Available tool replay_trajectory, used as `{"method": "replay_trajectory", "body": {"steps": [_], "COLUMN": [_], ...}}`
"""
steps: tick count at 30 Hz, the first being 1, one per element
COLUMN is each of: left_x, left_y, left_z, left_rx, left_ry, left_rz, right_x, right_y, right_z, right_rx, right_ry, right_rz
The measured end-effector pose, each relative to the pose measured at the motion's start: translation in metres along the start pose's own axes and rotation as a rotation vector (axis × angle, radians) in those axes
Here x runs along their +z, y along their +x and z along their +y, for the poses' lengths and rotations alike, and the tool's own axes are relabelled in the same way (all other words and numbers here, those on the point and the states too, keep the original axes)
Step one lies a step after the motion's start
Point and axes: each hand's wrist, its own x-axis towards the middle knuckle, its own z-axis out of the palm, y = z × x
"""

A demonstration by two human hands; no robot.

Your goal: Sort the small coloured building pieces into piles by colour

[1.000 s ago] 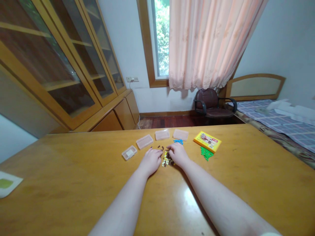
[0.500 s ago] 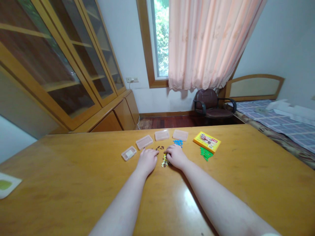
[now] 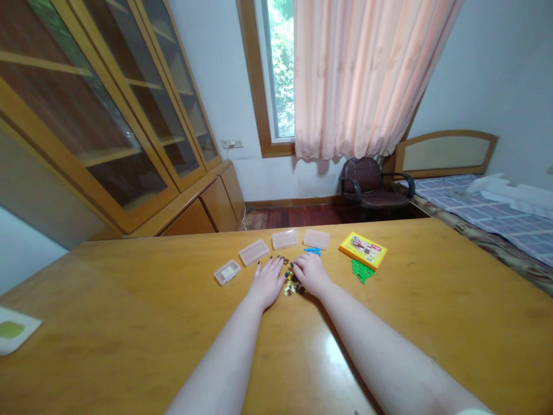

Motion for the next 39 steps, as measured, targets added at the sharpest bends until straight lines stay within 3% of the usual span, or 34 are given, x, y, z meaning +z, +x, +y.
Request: {"method": "replay_trajectory", "body": {"steps": [5,8,16,22,28,31,35,39], "left_x": [-0.003,-0.006,0.006,0.008,-0.001,-0.009,-0.016,-0.019], "left_y": [0.003,0.003,0.004,0.007,0.004,-0.001,-0.008,-0.011], "left_z": [-0.004,-0.006,-0.006,-0.009,-0.007,-0.003,0.003,0.004], "left_rx": [-0.075,-0.101,0.03,0.053,0.025,0.104,0.251,0.286], "left_ry": [-0.095,-0.111,-0.004,-0.004,-0.113,-0.181,-0.188,-0.145], "left_rz": [0.094,0.132,0.016,-0.021,0.03,0.058,-0.018,-0.013], "right_x": [0.0,0.005,0.002,0.007,-0.002,-0.003,0.001,0.0], "right_y": [-0.004,-0.004,-0.001,-0.002,-0.001,-0.001,-0.002,-0.002], "right_z": [-0.005,-0.005,-0.003,0.0,0.006,0.013,0.019,0.017], "right_rx": [-0.127,-0.124,-0.023,-0.036,0.053,0.126,0.164,0.125], "right_ry": [0.011,0.006,-0.005,0.006,0.024,0.068,0.177,0.247], "right_rz": [-0.117,-0.157,-0.124,-0.193,-0.074,-0.003,0.067,0.034]}}
